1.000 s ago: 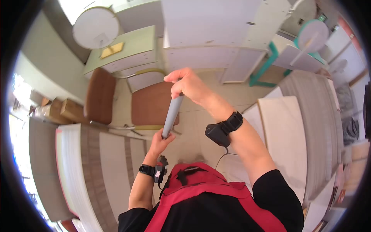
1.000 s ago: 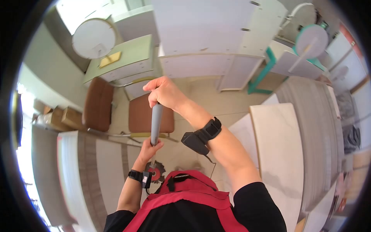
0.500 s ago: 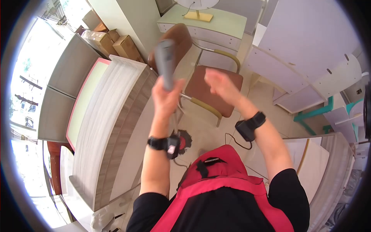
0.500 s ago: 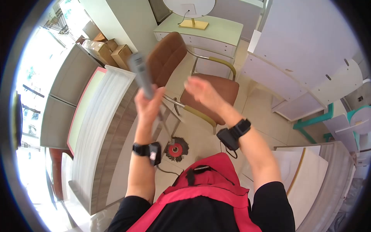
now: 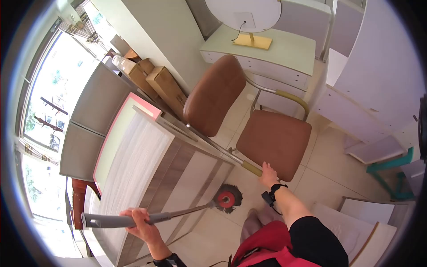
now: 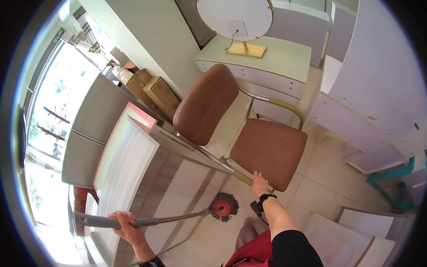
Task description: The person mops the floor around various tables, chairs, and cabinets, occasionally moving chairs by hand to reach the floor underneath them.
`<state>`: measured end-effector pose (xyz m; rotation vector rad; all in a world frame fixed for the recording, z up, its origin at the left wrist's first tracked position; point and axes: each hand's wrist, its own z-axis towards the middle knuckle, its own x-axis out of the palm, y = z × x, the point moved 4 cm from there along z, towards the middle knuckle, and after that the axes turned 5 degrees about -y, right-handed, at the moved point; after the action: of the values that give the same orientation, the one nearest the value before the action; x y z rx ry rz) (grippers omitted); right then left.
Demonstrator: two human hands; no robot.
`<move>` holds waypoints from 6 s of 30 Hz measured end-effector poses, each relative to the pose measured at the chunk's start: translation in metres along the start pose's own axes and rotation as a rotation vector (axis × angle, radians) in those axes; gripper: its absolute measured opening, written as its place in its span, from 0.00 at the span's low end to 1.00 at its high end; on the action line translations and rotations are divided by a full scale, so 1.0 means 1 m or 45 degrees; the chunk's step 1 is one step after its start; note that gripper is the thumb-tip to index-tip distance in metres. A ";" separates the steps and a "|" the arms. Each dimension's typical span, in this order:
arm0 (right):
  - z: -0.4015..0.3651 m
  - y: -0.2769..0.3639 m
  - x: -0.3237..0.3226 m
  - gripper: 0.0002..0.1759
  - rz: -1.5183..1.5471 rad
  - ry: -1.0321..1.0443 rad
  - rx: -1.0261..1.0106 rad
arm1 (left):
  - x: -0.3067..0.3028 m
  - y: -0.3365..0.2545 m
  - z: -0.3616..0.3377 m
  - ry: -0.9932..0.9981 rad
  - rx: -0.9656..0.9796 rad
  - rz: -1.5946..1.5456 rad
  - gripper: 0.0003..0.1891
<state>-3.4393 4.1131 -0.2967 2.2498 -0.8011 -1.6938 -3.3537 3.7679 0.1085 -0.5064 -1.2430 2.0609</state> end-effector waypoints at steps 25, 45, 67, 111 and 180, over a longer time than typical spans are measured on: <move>-0.213 -0.120 -0.129 0.38 0.776 0.128 0.100 | -0.014 0.003 -0.015 0.062 -0.096 -0.111 0.09; -0.293 -0.016 -0.173 0.38 -0.358 -0.602 -0.117 | -0.033 -0.007 -0.023 0.471 -0.009 -0.162 0.13; -0.491 0.131 -0.406 0.17 0.603 -0.482 -1.547 | 0.057 -0.070 -0.251 2.620 0.171 -0.683 0.12; 0.040 0.168 -0.229 0.11 0.509 -0.621 -0.082 | 0.464 0.294 -0.058 1.908 0.550 0.867 0.13; -0.269 0.098 -0.261 0.04 0.496 -0.876 -0.126 | 0.306 0.268 -0.223 2.107 0.723 0.402 0.06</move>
<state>-3.2654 4.1315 0.0492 1.3041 -1.1577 -2.2346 -3.5207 4.0381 -0.2294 -1.6384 0.3979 1.2651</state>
